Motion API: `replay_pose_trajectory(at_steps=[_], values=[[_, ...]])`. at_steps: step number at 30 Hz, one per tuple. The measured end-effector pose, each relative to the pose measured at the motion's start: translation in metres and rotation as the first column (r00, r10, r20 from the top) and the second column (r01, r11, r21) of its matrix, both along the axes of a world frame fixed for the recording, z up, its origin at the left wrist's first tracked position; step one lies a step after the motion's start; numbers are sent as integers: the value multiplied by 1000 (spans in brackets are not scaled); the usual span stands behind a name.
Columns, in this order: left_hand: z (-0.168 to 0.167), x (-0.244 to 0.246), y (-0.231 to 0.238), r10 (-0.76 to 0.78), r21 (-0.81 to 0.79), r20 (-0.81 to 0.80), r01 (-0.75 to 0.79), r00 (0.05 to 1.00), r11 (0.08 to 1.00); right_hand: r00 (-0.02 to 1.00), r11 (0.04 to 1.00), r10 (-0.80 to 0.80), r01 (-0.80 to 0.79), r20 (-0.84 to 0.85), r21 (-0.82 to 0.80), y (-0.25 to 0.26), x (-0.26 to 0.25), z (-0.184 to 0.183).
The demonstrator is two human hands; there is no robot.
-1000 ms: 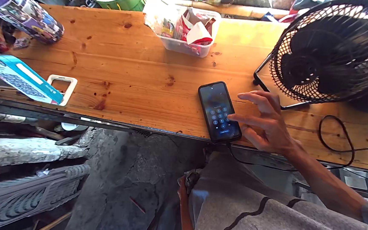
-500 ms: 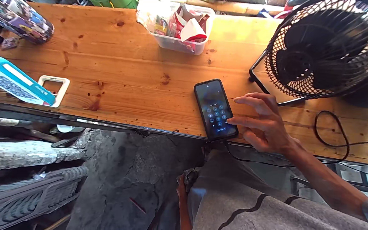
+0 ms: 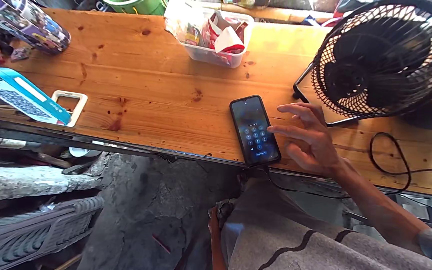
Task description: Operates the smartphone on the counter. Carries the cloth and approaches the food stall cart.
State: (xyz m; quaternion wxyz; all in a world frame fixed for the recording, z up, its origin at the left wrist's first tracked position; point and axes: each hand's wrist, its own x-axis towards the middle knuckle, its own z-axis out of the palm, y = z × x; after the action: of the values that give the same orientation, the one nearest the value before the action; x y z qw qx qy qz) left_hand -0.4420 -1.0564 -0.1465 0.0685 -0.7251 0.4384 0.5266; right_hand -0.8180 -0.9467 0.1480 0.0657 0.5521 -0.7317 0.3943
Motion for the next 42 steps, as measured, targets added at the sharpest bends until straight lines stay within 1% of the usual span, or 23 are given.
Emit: replay_pose_trajectory(at_steps=[5, 14, 25, 32, 35, 42], values=[[-1, 4, 1, -24, -10, 10, 24, 1000, 1000, 999, 999, -34, 33, 14, 19, -8, -1, -1], [2, 3, 1, -2, -8, 5, 2, 1000, 1000, 998, 998, -55, 55, 15, 44, -8, -1, -3], [9, 0, 2, -43, -17, -1, 43, 999, 999, 998, 997, -55, 54, 18, 48, -9, -2, -4], [2, 1, 3, -33, -20, -8, 33, 999, 999, 994, 991, -99, 96, 37, 90, -14, -5, 1], [2, 2, 5, -37, -33, -19, 36, 999, 999, 997, 994, -68, 67, 19, 89, -17, -7, 3], [10, -2, 8, -12, -1, 3, 12, 1000, 1000, 999, 999, 52, -52, 7, 7, -20, -8, 0]])
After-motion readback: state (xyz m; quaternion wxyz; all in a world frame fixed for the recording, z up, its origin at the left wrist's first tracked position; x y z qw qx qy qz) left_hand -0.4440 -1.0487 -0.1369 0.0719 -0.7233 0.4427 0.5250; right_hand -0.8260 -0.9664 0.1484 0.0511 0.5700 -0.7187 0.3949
